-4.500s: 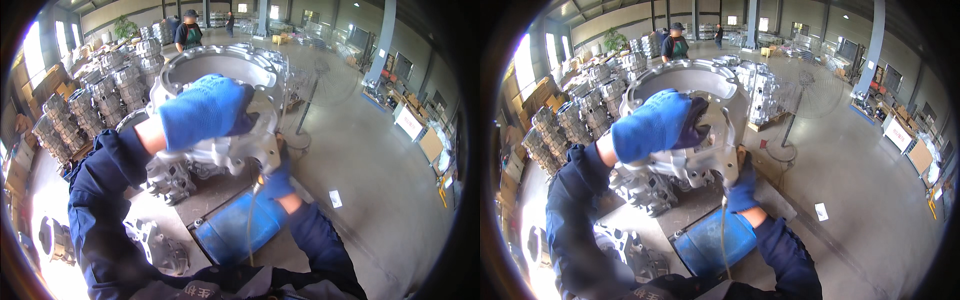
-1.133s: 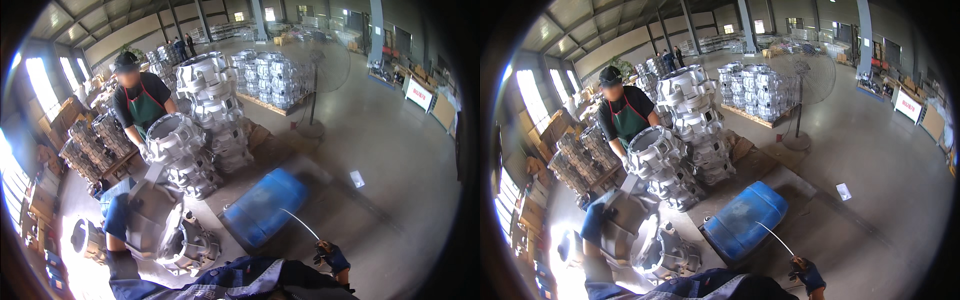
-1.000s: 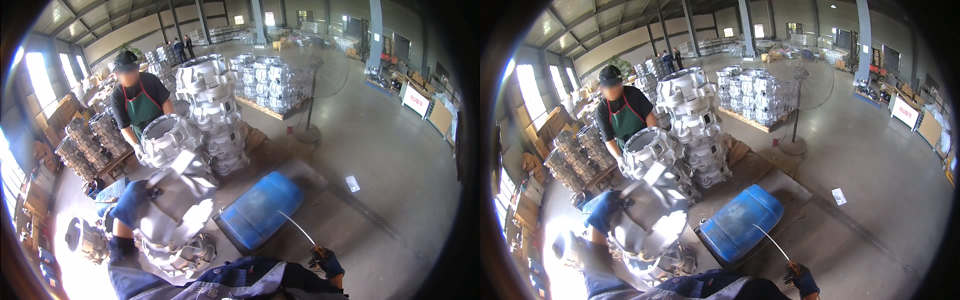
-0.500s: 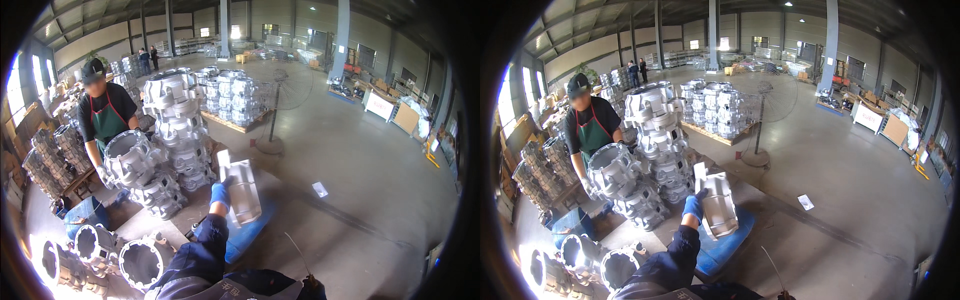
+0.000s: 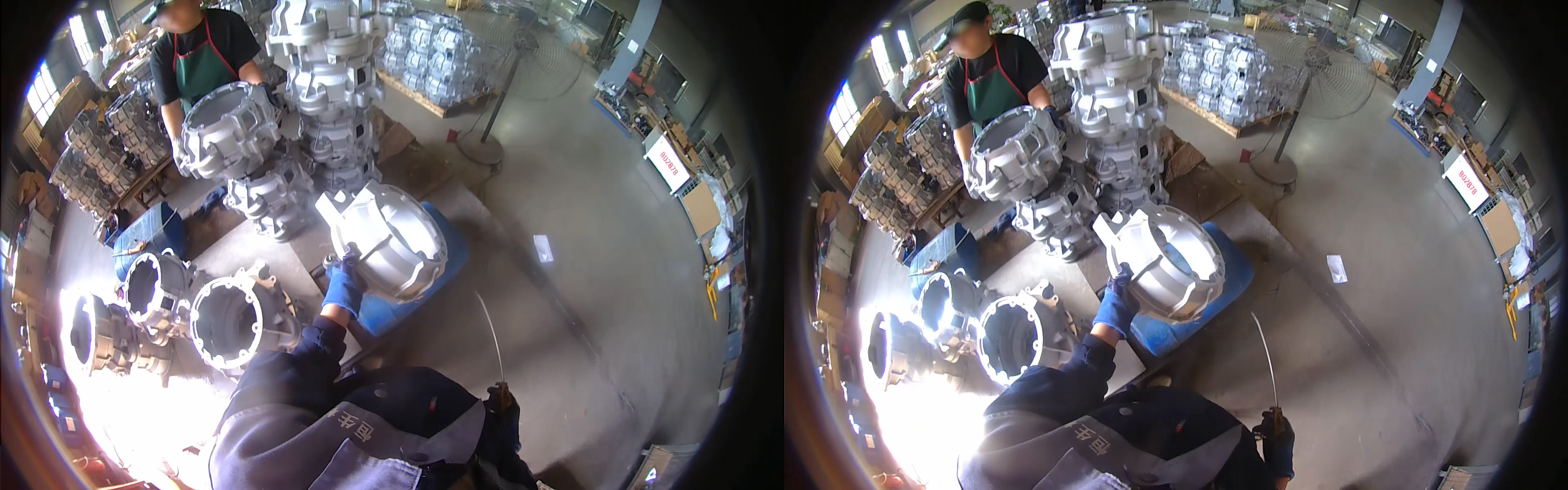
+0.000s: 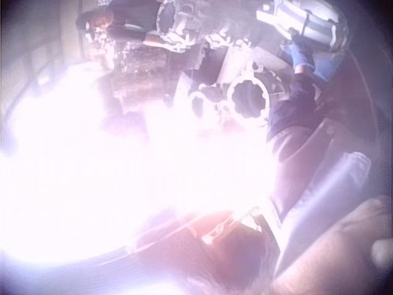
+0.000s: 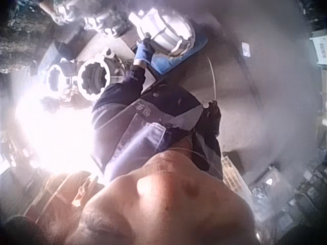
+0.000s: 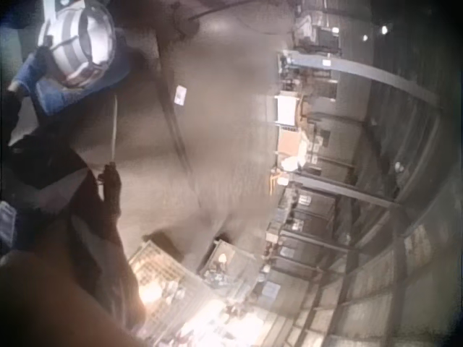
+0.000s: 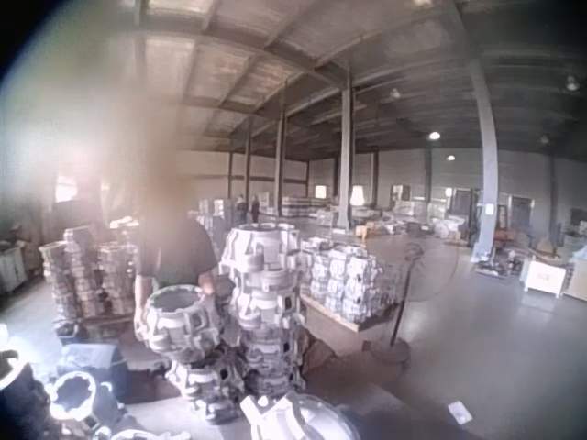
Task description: The person uses a handheld spray tool to clean the interior and exterior surfaces of several large metal engine components. They pick up each part, spray it thoroughly, rotate it to reach different areas, and place it back on the workbench.
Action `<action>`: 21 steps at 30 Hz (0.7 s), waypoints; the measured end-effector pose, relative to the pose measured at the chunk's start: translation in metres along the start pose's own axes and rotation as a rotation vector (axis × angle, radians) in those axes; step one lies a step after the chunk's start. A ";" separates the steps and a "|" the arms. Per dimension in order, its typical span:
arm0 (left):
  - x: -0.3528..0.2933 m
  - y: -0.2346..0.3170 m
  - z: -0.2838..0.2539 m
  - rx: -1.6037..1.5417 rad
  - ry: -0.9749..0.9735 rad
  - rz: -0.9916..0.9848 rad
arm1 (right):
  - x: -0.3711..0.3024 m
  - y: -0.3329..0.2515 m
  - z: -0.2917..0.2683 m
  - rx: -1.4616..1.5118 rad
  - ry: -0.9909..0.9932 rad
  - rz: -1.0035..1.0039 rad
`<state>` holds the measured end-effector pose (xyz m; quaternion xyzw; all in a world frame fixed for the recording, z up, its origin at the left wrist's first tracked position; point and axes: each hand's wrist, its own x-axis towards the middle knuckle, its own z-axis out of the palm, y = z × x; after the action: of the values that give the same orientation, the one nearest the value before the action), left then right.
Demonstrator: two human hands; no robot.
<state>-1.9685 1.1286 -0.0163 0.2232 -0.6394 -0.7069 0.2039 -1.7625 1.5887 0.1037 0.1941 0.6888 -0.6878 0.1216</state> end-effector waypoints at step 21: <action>-0.147 -0.044 0.004 -0.561 -0.623 -0.990 | 0.043 -0.131 0.132 -1.041 -0.263 -0.602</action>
<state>-1.8509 1.2200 -0.0513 0.2145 -0.2812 -0.8891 -0.2905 -1.8715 1.4647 0.1995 -0.1804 0.9379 -0.2838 0.0849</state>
